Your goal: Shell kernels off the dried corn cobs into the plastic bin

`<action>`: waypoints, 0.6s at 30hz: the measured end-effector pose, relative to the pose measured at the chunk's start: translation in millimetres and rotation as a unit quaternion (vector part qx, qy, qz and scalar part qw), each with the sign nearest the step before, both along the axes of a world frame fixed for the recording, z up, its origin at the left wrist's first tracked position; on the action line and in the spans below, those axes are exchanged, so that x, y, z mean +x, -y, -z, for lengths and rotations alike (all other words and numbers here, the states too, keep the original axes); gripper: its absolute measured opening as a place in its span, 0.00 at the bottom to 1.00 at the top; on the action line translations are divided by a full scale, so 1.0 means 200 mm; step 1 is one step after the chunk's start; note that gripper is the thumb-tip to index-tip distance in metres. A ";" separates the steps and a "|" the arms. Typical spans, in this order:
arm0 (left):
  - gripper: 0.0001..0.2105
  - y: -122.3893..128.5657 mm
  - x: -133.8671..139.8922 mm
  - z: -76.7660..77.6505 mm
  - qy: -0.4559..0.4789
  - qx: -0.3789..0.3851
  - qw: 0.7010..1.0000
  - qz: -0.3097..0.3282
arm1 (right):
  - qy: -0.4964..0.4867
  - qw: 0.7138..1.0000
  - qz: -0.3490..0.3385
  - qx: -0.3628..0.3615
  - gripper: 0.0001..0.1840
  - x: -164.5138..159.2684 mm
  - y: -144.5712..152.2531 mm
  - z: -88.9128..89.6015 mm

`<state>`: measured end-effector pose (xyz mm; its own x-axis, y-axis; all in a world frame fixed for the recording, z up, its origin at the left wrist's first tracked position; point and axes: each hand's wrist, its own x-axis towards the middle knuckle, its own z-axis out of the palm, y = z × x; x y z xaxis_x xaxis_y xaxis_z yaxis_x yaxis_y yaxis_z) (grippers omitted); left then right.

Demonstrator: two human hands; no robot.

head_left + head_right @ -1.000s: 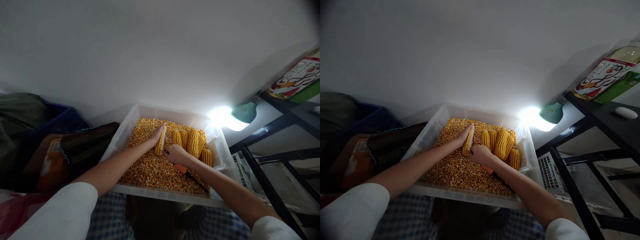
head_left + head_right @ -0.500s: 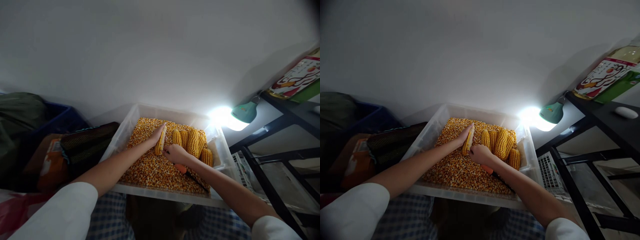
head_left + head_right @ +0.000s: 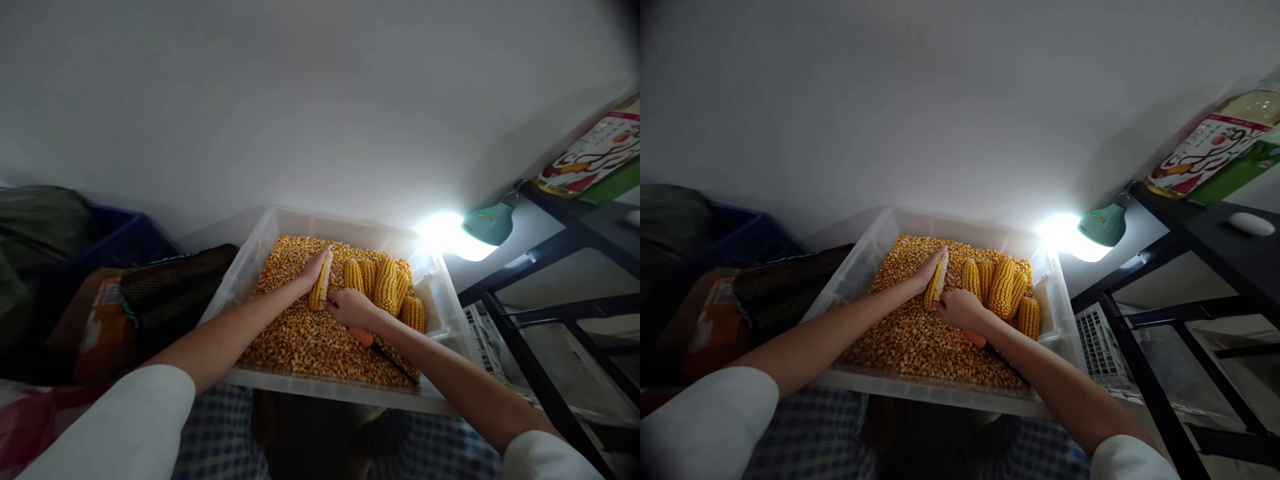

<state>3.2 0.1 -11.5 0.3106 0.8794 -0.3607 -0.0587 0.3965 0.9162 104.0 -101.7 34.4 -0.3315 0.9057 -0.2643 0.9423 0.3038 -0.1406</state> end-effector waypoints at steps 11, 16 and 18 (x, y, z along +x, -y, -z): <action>0.23 0.00 0.00 0.00 0.003 0.002 1.000 0.000 | -0.009 1.000 -0.015 0.019 0.26 0.00 0.00 0.02; 0.23 0.00 0.00 0.01 0.006 0.009 1.000 0.002 | -0.010 1.000 -0.011 0.018 0.25 0.01 -0.01 0.03; 0.23 0.00 0.00 0.00 0.007 0.012 1.000 -0.003 | -0.007 1.000 -0.011 0.019 0.25 0.01 -0.01 0.03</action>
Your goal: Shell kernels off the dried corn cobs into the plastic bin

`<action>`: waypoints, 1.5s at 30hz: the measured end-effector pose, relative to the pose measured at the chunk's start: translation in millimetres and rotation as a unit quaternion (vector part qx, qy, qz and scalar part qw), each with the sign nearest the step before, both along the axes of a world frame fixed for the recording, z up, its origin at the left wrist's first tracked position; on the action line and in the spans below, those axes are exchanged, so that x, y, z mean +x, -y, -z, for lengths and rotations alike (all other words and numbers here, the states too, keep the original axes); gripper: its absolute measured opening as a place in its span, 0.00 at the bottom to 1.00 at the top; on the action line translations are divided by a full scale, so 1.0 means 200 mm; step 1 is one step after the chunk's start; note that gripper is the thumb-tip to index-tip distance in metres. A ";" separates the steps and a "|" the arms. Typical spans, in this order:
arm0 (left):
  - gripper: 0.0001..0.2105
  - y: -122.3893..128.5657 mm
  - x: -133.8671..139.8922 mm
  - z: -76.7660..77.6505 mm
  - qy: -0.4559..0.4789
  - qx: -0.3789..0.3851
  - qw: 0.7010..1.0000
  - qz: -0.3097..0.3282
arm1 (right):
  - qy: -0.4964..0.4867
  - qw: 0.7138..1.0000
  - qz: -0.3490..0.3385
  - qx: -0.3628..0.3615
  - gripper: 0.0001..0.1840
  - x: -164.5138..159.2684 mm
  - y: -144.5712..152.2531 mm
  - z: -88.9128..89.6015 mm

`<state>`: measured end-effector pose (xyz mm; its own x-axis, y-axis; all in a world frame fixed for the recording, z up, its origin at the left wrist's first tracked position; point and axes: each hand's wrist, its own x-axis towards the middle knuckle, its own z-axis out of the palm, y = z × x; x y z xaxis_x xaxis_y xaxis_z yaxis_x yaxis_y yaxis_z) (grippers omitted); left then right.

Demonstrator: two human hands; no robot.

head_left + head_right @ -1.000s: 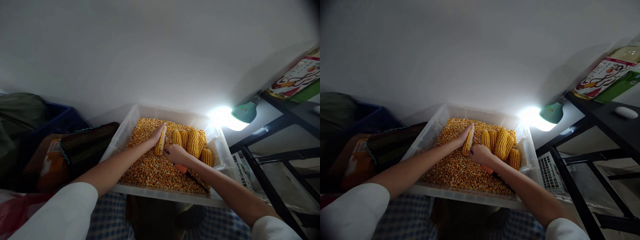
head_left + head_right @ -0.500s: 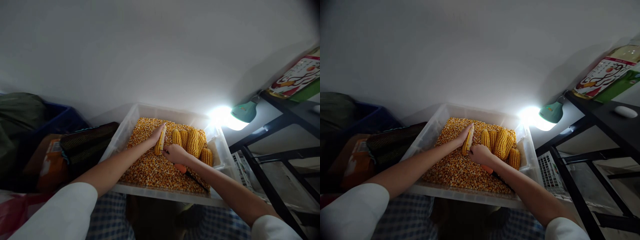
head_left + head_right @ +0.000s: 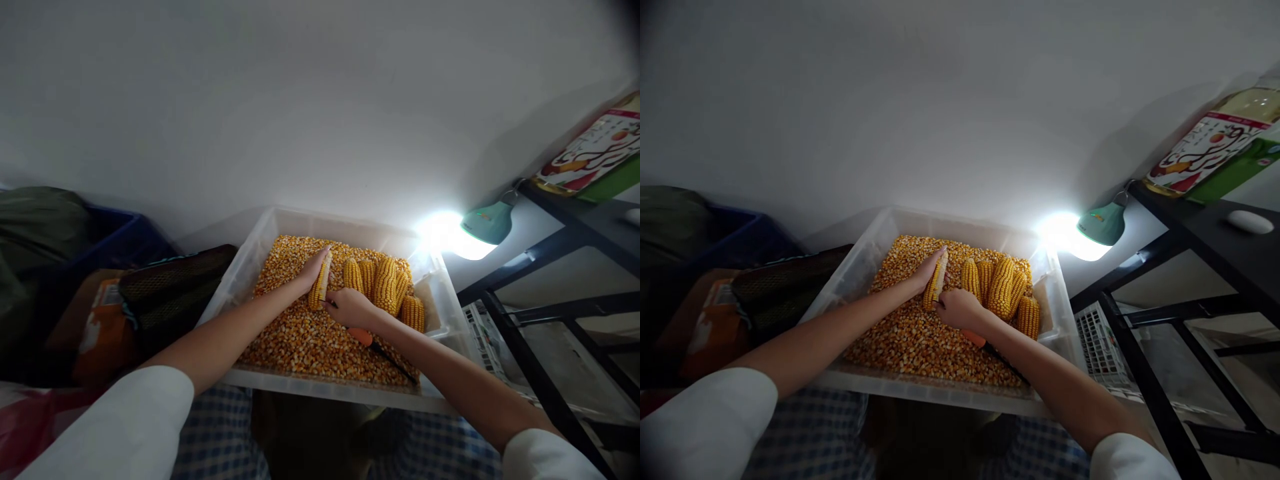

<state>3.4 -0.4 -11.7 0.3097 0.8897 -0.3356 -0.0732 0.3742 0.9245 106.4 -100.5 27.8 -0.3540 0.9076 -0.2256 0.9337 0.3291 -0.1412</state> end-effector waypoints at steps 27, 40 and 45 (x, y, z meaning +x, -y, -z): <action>0.24 -0.01 0.00 0.02 -0.003 -0.007 1.000 0.010 | -0.008 1.000 -0.014 0.002 0.22 0.00 -0.01 0.02; 0.23 0.01 0.01 -0.02 -0.008 -0.011 1.000 -0.010 | -0.033 0.999 -0.010 0.014 0.21 0.01 -0.01 0.05; 0.23 0.02 0.00 -0.03 -0.011 -0.009 1.000 -0.023 | -0.072 0.997 -0.016 0.013 0.18 0.01 -0.03 0.08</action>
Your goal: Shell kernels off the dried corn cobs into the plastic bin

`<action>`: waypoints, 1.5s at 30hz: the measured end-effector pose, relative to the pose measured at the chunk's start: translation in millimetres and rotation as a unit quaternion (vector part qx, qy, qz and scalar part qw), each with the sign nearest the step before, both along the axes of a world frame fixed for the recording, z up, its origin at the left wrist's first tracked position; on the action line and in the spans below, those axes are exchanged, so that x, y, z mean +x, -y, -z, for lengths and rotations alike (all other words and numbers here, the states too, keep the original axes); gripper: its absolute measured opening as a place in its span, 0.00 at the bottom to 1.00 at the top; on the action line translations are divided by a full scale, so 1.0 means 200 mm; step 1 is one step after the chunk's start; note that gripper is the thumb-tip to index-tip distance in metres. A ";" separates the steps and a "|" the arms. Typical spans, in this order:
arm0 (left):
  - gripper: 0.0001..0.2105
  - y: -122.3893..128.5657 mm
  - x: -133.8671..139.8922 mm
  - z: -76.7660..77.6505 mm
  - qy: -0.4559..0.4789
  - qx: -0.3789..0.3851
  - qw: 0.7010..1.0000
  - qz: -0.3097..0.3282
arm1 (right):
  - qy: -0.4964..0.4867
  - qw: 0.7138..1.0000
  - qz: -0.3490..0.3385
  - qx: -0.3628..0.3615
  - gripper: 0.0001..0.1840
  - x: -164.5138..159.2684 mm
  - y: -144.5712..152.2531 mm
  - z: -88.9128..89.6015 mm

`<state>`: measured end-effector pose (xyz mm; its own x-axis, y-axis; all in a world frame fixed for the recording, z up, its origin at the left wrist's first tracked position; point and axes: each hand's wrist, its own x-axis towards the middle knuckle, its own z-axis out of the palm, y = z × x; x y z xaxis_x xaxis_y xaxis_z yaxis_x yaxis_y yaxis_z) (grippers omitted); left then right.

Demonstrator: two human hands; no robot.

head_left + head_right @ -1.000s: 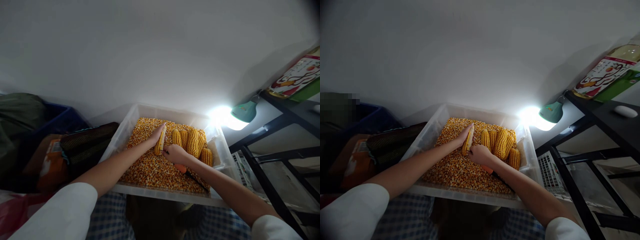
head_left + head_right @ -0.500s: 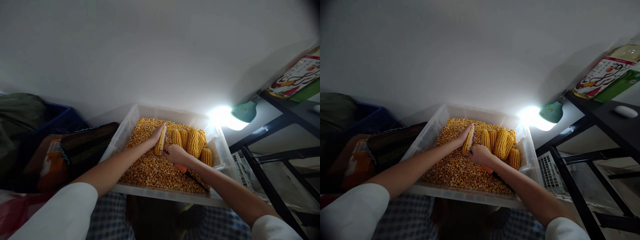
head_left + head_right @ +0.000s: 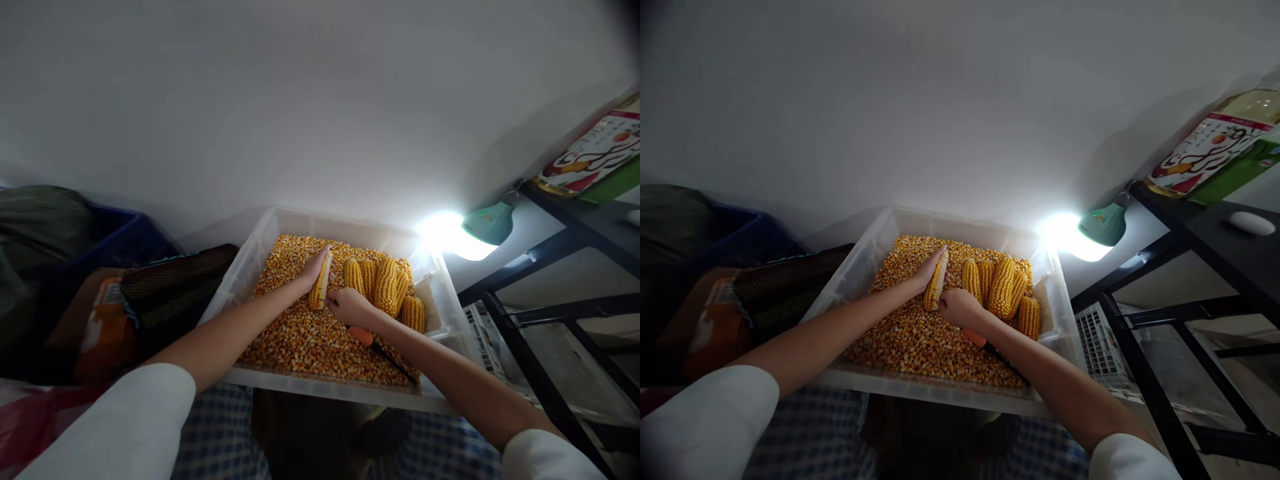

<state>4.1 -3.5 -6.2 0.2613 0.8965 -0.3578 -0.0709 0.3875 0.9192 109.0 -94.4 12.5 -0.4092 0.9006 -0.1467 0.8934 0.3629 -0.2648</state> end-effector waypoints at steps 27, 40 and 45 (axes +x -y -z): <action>0.19 0.07 0.06 0.00 -0.097 0.223 0.964 0.108 | -0.134 0.975 -0.151 -0.096 0.15 0.07 -0.05 -0.05; 0.23 -0.04 -0.01 0.06 -0.032 0.012 0.999 -0.012 | -0.056 0.992 -0.112 -0.001 0.17 0.08 -0.05 -0.13; 0.22 -0.03 -0.02 0.04 -0.037 0.019 0.999 -0.014 | -0.044 0.994 -0.101 0.009 0.18 0.08 -0.06 -0.13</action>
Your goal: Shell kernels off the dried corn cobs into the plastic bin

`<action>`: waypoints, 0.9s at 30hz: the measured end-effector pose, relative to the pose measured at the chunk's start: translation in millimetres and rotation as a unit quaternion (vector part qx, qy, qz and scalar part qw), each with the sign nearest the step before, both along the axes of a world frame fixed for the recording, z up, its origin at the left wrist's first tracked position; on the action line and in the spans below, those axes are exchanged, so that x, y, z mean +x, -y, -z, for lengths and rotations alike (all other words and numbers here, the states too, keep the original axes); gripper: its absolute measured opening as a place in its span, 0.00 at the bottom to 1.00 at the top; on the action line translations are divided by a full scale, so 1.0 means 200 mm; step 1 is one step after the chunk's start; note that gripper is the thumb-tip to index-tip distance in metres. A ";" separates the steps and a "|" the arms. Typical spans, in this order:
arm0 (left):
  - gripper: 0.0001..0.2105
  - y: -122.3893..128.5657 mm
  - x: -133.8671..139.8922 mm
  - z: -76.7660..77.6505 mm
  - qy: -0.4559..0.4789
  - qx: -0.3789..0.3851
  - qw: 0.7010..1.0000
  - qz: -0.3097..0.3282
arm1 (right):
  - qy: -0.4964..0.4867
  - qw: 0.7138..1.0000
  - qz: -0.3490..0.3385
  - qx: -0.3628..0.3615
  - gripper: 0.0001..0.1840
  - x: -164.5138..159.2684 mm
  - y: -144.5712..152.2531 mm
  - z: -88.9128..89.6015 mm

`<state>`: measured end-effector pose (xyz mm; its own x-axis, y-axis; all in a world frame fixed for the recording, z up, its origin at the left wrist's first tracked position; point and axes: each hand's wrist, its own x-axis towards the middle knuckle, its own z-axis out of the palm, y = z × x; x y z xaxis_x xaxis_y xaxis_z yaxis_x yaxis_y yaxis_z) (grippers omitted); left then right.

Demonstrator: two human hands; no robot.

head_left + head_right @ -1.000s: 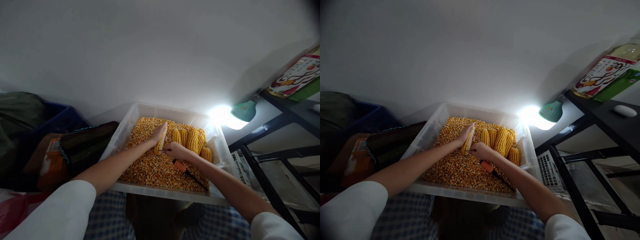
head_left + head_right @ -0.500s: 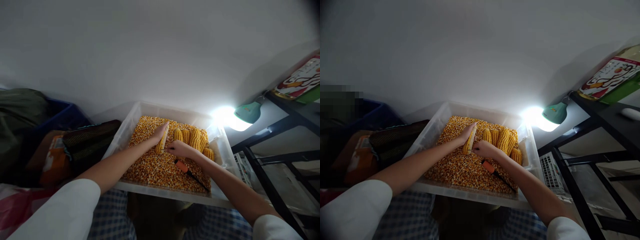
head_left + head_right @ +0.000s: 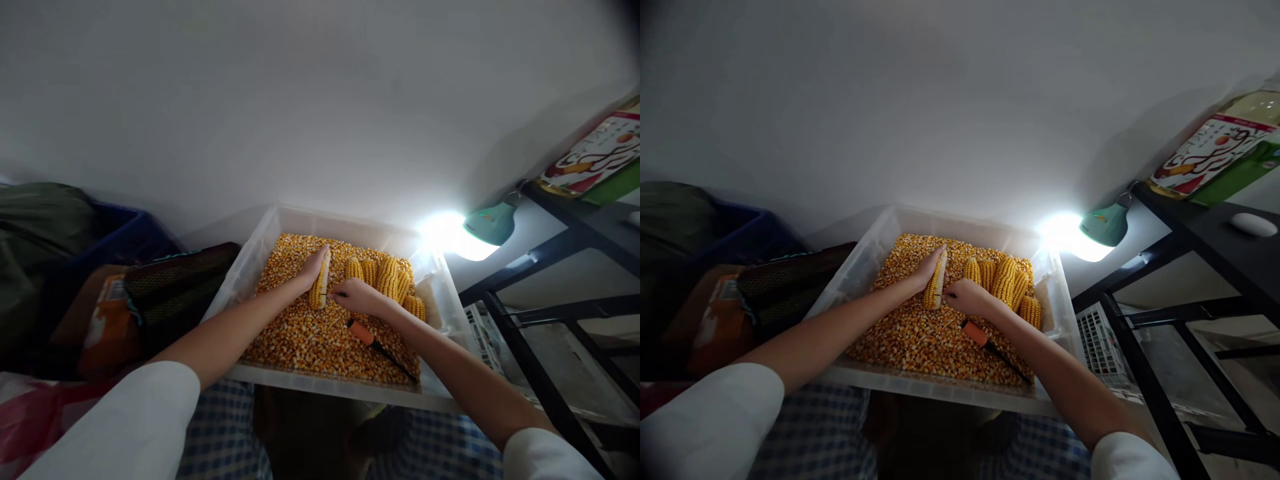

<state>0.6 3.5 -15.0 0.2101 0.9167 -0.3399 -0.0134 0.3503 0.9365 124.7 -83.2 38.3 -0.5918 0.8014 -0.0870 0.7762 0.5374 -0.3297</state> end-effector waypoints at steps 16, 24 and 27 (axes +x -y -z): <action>0.20 0.03 0.05 -0.01 -0.061 0.097 0.993 -0.002 | 0.084 0.995 0.042 0.027 0.16 -0.05 0.02 0.05; 0.16 0.18 0.10 -0.05 -0.144 0.321 0.925 0.145 | 0.001 0.997 -0.008 -0.074 0.13 0.01 0.01 0.04; 0.17 0.17 0.10 -0.05 -0.135 0.322 0.924 0.153 | -0.026 0.996 -0.023 -0.084 0.12 0.02 -0.01 0.06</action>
<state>20.6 -31.1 -5.1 0.4804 0.8588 0.1779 0.2595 -0.3330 0.9065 128.4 -82.1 27.2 -0.6351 0.7498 -0.1856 0.7312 0.5060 -0.4576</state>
